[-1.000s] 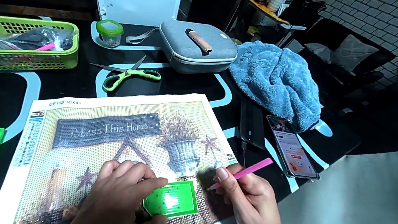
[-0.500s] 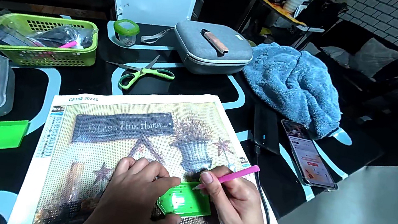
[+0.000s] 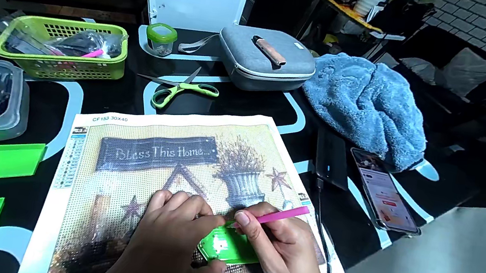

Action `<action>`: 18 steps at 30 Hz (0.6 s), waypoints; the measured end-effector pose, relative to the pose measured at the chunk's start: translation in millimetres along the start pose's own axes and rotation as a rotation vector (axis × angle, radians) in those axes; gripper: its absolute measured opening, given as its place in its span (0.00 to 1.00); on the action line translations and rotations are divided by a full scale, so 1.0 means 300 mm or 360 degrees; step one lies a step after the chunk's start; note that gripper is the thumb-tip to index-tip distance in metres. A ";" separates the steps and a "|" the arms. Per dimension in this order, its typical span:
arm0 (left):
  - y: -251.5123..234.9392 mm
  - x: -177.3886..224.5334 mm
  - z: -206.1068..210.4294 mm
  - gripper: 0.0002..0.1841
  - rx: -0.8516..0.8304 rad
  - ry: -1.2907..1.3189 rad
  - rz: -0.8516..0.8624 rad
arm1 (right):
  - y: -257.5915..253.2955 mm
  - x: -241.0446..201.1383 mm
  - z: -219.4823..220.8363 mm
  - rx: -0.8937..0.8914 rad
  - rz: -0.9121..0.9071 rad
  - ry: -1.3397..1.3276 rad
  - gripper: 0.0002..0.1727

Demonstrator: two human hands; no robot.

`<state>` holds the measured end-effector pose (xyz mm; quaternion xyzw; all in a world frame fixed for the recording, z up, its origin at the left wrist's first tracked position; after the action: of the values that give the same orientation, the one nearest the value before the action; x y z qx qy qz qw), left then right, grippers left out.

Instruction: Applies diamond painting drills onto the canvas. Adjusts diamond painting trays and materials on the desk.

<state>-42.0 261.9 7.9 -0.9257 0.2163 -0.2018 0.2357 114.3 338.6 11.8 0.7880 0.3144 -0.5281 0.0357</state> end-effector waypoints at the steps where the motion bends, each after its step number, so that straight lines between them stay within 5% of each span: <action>1: 0.000 0.000 0.000 0.24 -0.0005 0.0000 0.0001 | 0.000 0.001 0.001 0.0004 0.0005 0.0019 0.17; 7: -0.001 0.000 0.003 0.24 -0.0004 -0.0009 0.0007 | -0.003 -0.001 -0.012 -0.0005 0.0030 -0.0124 0.16; 12: 0.001 -0.001 -0.002 0.25 -0.0039 0.0048 -0.0014 | 0.015 0.048 -0.097 0.0120 0.0348 -0.0491 0.14; 18: -0.009 0.004 -0.016 0.25 -0.0158 0.0185 -0.0077 | 0.059 0.108 -0.189 0.0285 0.0403 -0.0390 0.15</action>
<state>-42.6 261.8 13.5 -0.9279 0.2170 -0.2499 0.1715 177.5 361.2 4.1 0.7510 0.1577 -0.6373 0.0697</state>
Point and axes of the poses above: each hand's wrist, its own y-axis away from the middle knuckle, its own z-axis out of the palm, x = y × z, the point moved 6 cm from there along -y, towards the middle knuckle, and after that the axes turned 14 degrees about z, right-handed, at the moved point
